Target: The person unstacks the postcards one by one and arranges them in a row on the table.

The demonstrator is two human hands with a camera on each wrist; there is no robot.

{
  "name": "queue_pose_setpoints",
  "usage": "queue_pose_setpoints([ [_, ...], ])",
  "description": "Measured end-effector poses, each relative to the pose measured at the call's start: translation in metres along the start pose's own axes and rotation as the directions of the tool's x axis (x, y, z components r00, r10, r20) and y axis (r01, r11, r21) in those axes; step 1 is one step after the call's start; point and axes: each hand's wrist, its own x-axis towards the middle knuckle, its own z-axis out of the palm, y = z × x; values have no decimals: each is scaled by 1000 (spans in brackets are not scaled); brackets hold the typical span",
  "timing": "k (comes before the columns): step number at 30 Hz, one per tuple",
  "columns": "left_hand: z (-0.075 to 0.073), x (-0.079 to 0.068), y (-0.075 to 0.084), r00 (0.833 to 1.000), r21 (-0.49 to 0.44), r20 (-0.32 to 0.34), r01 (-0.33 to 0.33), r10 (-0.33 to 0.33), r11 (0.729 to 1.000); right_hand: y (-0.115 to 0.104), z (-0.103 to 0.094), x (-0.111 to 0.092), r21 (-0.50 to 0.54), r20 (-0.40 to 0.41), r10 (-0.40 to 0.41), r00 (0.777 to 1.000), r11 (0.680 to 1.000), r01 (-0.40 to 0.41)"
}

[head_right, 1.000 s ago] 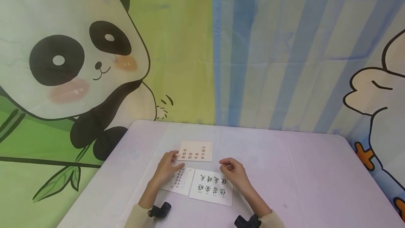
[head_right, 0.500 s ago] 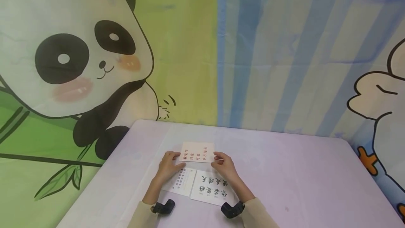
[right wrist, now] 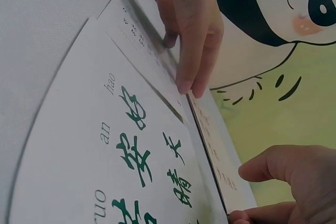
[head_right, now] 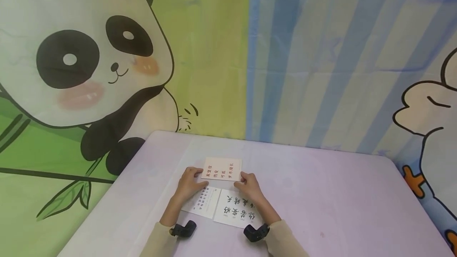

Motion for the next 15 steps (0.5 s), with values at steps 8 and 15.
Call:
queue_pose_setpoints([
  [8, 1, 1, 1, 1000, -34, -5, 5, -5, 999, 5, -1, 4, 42, -42, 62, 997, 997, -60],
  [15, 1, 3, 3, 1000, -89, -22, 4, -6, 996, 7, -3, 3, 99, -58, 82, 995, 992, -76],
])
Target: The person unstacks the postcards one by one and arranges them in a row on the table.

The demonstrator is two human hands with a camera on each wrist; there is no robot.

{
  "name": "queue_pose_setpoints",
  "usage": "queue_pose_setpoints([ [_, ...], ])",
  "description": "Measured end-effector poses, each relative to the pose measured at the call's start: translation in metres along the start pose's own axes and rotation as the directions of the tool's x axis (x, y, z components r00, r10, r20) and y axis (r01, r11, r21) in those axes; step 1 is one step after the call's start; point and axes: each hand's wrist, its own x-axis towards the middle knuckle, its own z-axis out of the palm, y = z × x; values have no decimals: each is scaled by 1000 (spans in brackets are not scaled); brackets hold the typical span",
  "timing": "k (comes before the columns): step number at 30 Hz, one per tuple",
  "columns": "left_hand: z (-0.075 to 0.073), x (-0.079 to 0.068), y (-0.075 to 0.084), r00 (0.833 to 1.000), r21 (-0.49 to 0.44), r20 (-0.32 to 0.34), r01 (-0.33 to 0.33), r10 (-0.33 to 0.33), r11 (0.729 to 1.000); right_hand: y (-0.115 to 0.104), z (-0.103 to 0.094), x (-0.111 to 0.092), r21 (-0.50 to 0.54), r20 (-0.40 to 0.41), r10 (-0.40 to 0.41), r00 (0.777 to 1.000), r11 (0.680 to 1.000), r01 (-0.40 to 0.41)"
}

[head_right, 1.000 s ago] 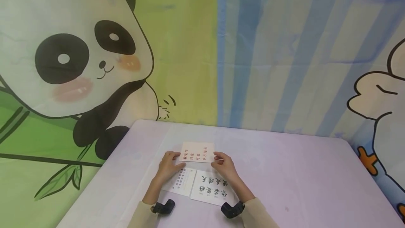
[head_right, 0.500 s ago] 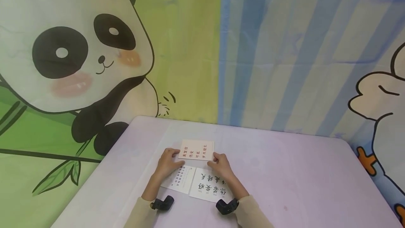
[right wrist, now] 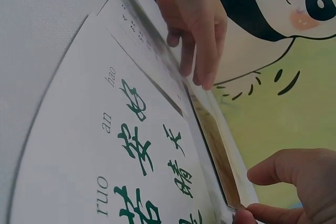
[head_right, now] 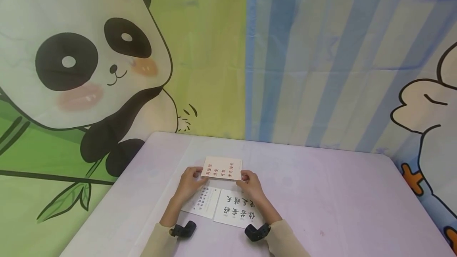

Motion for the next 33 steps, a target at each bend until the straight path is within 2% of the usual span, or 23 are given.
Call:
queue_pose_setpoints([
  [8, -1, 2, 1, 1000, -129, 3, -26, 27, 991, -2, -3, -3, -21, -25, -27, 999, 999, 27],
  [23, 0, 0, 4, 999, -143, 24, -19, 23, 990, 1, -8, -7, 84, -108, -32, 994, 996, 42],
  [33, -1, -5, 11, 998, -167, 51, -20, 29, 986, -4, -16, -14, 107, -110, -49, 993, 992, 61],
])
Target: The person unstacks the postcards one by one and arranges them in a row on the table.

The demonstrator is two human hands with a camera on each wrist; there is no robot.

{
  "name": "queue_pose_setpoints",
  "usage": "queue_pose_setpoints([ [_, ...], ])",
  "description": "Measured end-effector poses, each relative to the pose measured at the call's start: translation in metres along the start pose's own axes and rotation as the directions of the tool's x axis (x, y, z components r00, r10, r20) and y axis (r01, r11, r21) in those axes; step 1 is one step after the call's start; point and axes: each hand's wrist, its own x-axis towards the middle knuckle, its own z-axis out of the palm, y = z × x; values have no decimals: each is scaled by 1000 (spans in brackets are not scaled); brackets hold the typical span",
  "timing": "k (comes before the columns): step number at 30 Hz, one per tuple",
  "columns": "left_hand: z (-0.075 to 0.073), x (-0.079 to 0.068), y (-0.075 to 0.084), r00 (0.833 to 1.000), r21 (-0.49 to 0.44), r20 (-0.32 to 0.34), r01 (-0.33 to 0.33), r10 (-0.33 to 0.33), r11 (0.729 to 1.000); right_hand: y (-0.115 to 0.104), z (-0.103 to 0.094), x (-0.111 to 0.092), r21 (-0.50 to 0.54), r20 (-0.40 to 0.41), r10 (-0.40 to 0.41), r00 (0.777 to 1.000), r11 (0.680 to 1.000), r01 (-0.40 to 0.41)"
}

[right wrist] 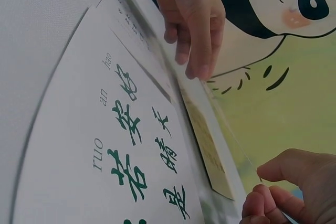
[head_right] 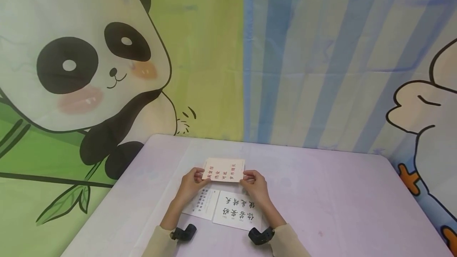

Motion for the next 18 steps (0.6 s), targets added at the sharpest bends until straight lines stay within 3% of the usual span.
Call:
queue_pose_setpoints([
  [18, 12, -6, 13, 997, -7, 69, -42, 42, 999, 2, -25, -10, -68, -28, 18, 999, 998, -20],
])
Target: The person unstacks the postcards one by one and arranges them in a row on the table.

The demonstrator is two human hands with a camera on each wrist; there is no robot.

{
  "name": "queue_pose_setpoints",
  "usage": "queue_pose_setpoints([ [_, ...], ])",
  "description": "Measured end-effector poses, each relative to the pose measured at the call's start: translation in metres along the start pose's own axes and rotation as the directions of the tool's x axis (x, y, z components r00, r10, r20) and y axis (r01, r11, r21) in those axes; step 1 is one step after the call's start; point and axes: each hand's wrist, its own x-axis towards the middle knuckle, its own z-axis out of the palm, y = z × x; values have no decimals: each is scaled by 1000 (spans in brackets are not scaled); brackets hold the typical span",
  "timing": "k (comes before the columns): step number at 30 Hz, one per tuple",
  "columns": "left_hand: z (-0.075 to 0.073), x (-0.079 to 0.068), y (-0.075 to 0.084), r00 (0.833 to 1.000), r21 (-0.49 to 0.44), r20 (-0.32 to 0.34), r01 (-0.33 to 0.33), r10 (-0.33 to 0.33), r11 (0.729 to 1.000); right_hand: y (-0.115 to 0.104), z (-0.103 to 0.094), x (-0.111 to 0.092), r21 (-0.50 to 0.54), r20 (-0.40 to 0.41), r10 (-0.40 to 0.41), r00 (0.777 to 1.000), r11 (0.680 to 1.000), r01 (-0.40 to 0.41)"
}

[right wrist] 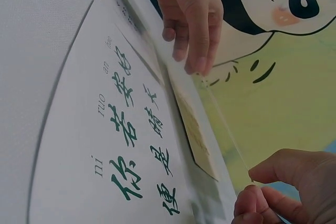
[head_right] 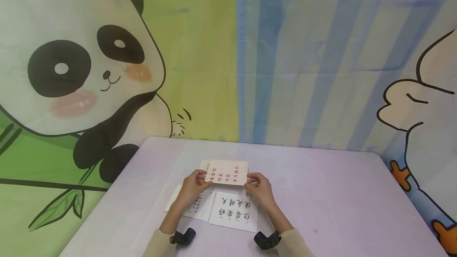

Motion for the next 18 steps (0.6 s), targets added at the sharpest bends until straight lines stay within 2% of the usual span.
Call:
queue_pose_setpoints([
  [6, 2, -2, 3, 999, -9, -8, -34, 34, 999, -2, -8, -5, 6, -10, -10, 1000, 1000, 10],
  [18, 10, -7, 10, 998, -18, 36, -48, 48, 999, 1, -24, -18, 23, -22, -20, 1000, 1000, 21],
])
